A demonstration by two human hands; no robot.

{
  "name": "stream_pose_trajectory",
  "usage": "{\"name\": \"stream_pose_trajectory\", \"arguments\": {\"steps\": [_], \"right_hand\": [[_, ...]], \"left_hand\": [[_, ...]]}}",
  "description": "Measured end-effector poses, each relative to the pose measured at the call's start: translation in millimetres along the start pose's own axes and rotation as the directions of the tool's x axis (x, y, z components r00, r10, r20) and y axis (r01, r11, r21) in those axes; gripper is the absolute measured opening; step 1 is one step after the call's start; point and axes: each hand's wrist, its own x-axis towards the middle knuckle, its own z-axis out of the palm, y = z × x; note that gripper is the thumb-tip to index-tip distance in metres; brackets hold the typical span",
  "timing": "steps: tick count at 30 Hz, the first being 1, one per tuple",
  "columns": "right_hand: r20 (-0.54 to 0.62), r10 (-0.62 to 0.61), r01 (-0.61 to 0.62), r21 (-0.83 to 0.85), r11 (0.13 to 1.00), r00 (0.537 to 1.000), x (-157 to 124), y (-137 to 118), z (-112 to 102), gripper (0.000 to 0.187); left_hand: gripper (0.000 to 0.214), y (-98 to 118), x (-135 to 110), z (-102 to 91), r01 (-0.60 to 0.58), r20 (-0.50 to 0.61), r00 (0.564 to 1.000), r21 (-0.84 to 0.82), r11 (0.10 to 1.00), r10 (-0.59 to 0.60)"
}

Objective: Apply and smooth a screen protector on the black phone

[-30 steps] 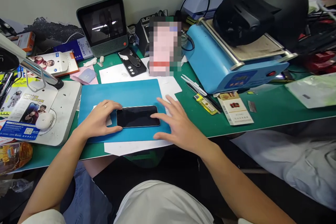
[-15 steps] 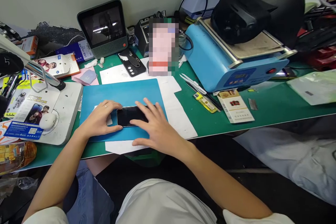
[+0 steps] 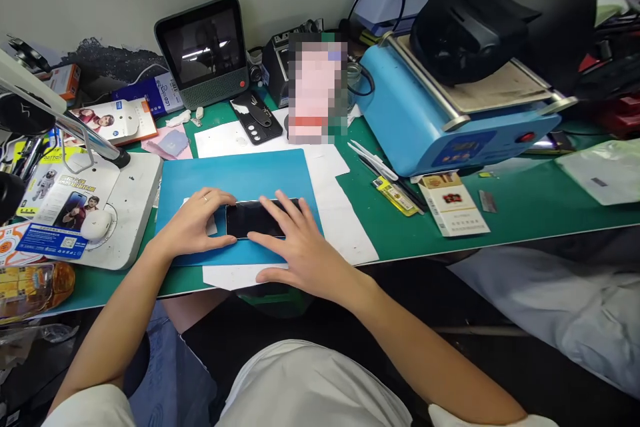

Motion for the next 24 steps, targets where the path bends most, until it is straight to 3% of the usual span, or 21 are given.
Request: {"name": "stream_pose_trajectory", "arguments": {"steps": [3, 7, 11, 18, 24], "right_hand": [[-0.015, 0.038, -0.038, 0.015, 0.999, 0.999, -6, 7, -4, 0.054], [-0.114, 0.119, -0.114, 0.048, 0.992, 0.986, -33, 36, -17, 0.043], [-0.191, 0.101, -0.089, 0.072, 0.993, 0.976, -38, 43, -20, 0.043], [-0.072, 0.017, -0.015, 0.030, 0.999, 0.997, -11, 19, -15, 0.051], [-0.139, 0.059, -0.055, 0.032, 0.998, 0.989, -40, 47, -20, 0.042]], "left_hand": [[0.053, 0, 0, -0.1, -0.001, 0.003, 1.000, 0.011, 1.000, 0.001], [0.054, 0, 0, -1.7, 0.012, 0.024, 1.000, 0.022, 1.000, -0.013], [0.055, 1, 0, -2.6, 0.024, 0.028, 0.999, 0.025, 0.999, -0.025], [0.053, 0, 1, -0.5, 0.011, 0.005, 1.000, 0.032, 0.999, -0.011], [0.053, 1, 1, -1.7, 0.026, 0.026, 0.999, 0.011, 1.000, -0.026]]}}
